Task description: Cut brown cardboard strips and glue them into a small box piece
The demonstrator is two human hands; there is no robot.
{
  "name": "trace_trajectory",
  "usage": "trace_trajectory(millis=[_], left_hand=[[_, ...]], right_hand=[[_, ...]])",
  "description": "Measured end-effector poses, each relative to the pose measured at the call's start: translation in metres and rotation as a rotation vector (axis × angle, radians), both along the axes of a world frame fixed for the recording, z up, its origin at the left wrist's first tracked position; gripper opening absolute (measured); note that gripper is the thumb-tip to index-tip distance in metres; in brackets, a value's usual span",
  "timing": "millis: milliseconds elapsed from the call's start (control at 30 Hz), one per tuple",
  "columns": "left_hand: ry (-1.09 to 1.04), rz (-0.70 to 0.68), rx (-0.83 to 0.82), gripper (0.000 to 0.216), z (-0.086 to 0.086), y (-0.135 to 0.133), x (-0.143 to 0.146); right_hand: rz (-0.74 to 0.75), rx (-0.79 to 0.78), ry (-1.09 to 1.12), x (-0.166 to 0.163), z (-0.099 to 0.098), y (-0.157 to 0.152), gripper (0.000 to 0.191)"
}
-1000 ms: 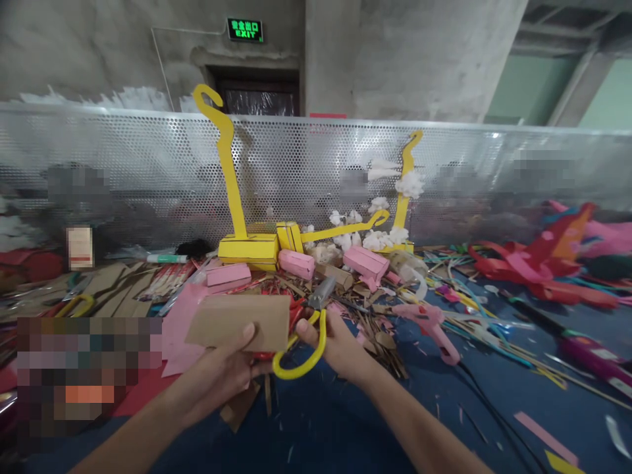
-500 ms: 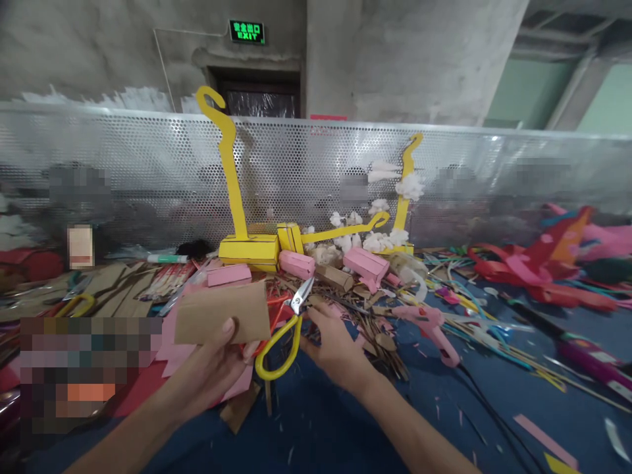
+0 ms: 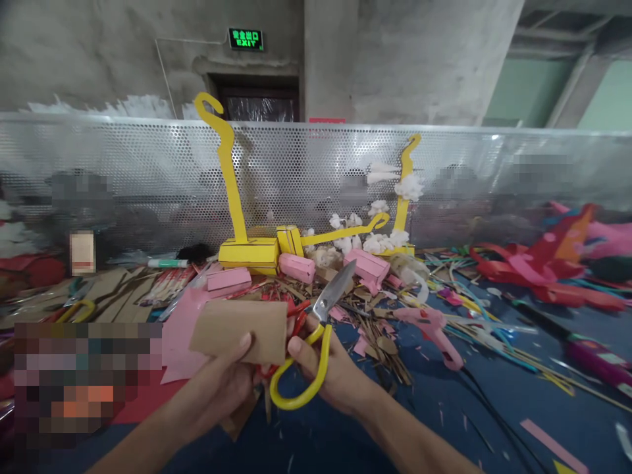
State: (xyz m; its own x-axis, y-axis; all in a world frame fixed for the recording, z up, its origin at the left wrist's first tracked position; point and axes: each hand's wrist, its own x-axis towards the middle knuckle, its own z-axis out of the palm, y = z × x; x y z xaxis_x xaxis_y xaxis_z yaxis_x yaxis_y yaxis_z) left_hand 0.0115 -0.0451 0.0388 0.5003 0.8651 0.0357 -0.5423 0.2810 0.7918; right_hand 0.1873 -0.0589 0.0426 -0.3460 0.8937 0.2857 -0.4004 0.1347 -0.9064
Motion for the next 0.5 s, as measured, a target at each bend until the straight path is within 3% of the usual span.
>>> trace_trajectory(millis=[133,300,500], left_hand=[[0.067,0.013,-0.034,0.034,0.001,0.005,-0.004],[0.088,0.325,0.013,0.034,0.009,0.019,-0.013],[0.014,0.515,0.106,0.036,0.018,0.023,-0.016]], right_hand=[[-0.147,-0.077,0.084,0.008,-0.001,0.007,0.028],[-0.235,-0.075,0.117,0.020,-0.006,0.021,0.023],[-0.170,-0.084,-0.143,0.020,-0.015,0.013,0.044]])
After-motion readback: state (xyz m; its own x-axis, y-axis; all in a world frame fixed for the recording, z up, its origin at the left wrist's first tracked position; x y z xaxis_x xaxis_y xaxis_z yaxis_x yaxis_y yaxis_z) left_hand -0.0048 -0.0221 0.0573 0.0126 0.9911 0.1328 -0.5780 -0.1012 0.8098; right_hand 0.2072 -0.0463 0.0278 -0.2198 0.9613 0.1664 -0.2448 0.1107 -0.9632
